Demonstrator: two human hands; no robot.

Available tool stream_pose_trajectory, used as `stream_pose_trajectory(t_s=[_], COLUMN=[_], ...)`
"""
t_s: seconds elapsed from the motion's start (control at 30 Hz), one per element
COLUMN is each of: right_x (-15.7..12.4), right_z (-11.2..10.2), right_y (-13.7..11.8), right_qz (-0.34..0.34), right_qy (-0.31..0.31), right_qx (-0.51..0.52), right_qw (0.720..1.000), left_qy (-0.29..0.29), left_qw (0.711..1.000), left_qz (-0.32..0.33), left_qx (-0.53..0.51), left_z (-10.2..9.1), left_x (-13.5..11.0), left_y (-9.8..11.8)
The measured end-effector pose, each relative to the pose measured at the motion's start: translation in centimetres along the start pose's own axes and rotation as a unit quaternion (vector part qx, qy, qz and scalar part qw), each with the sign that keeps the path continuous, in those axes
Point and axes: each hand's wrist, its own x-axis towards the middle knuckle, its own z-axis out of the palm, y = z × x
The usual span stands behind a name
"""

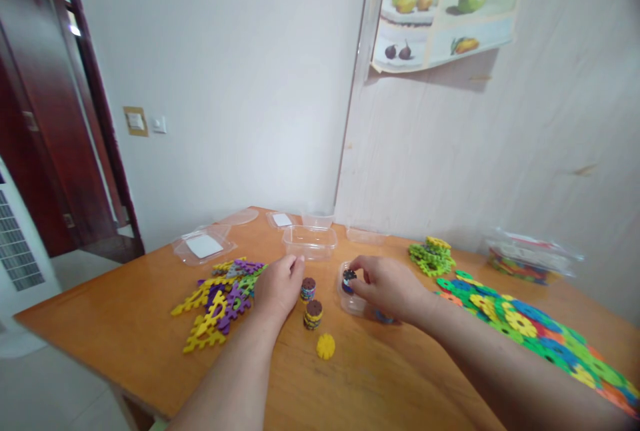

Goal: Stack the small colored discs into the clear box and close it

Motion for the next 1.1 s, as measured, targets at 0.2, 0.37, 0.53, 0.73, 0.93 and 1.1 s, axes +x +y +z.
stream_pose_trajectory(t_s=[0.2, 0.37, 0.53, 0.73, 0.93, 1.1], right_x=[2.2, 0.2, -3.7, -5.2, -5.1, -5.1], right_z=[1.2, 1.0, 1.3, 3.2, 3.9, 2.4], right_y=[1.6, 0.6, -2.3, -4.1, -4.2, -3.8], right_qz=[0.025, 0.011, -0.077, -0.113, -0.112, -0.084], right_qy=[-0.009, 0.018, 0.013, -0.076, -0.082, -0.045], right_qx=[-0.042, -0.022, 0.069, 0.079, 0.074, 0.09], right_qw=[0.999, 1.0, 0.995, 0.988, 0.988, 0.991], left_qy=[0.002, 0.002, 0.0, -0.005, -0.002, 0.004], left_qw=[1.0, 1.0, 1.0, 1.0, 1.0, 1.0], left_qz=[0.004, 0.003, 0.006, -0.001, 0.0, 0.007], left_qx=[-0.001, -0.001, -0.002, 0.005, 0.005, -0.001], left_z=[-0.2, 0.1, 0.2, 0.0, -0.1, 0.0], left_x=[0.0, 0.0, 0.0, 0.0, 0.0, 0.0], left_y=[0.1, -0.1, -0.1, 0.0, 0.1, 0.0])
